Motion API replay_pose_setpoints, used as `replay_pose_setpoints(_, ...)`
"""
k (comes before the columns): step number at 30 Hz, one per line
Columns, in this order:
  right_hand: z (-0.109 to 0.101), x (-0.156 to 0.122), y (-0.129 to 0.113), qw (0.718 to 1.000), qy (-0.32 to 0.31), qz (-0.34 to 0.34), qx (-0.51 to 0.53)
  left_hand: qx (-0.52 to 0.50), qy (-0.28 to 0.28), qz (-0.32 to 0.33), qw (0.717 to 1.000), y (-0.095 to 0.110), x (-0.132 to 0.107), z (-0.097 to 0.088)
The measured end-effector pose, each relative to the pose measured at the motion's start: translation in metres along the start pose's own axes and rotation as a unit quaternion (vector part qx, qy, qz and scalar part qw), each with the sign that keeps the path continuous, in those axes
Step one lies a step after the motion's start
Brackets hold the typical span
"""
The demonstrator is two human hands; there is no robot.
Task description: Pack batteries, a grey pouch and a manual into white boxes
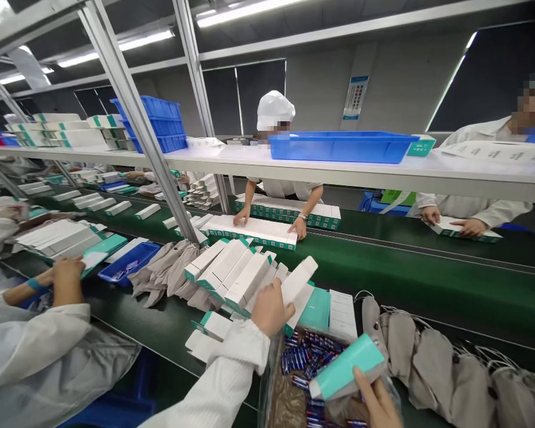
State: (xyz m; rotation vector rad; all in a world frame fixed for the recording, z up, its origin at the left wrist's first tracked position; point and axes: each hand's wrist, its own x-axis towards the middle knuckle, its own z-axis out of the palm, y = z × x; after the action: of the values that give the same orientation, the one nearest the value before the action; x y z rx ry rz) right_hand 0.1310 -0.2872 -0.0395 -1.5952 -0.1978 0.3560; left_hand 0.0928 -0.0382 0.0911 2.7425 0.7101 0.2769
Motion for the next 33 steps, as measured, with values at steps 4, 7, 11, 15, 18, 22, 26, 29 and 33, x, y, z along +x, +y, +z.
replay_pose_setpoints(4, 0.002, 0.021, -0.071, 0.986, -0.003, 0.083, 0.146, -0.231, -0.032, 0.073, 0.97, 0.001, -0.035, 0.013)
replay_pose_setpoints(7, 0.007, 0.026, -0.123, 0.961, -0.04, 0.026, 0.271, -0.333, -0.128, 0.072, 0.931, 0.001, -0.057, 0.028)
replay_pose_setpoints(11, 0.006, 0.031, -0.154, 0.959, -0.088, 0.018, 0.27, -0.364, -0.151, 0.083, 0.915, 0.002, -0.074, 0.038)
replay_pose_setpoints(15, 0.001, 0.039, -0.147, 0.968, -0.093, 0.049, 0.228, -0.321, -0.101, 0.105, 0.936, 0.0, -0.079, 0.045)
replay_pose_setpoints(18, -0.002, 0.04, -0.139, 0.979, -0.044, 0.038, 0.195, -0.255, -0.055, 0.128, 0.957, -0.003, -0.082, 0.052)
replay_pose_setpoints(22, -0.009, 0.035, -0.135, 0.987, -0.023, 0.02, 0.159, -0.251, -0.044, 0.132, 0.958, -0.004, -0.085, 0.058)
replay_pose_setpoints(26, -0.016, 0.029, -0.127, 0.99, -0.026, 0.031, 0.135, -0.241, -0.094, 0.134, 0.957, -0.001, -0.087, 0.057)
replay_pose_setpoints(29, -0.009, 0.024, -0.119, 0.993, -0.024, 0.024, 0.114, -0.156, -0.118, 0.131, 0.972, 0.003, -0.087, 0.056)
replay_pose_setpoints(33, 0.008, 0.015, -0.109, 0.983, -0.02, 0.01, 0.184, -0.092, -0.114, 0.115, 0.982, 0.008, -0.084, 0.052)
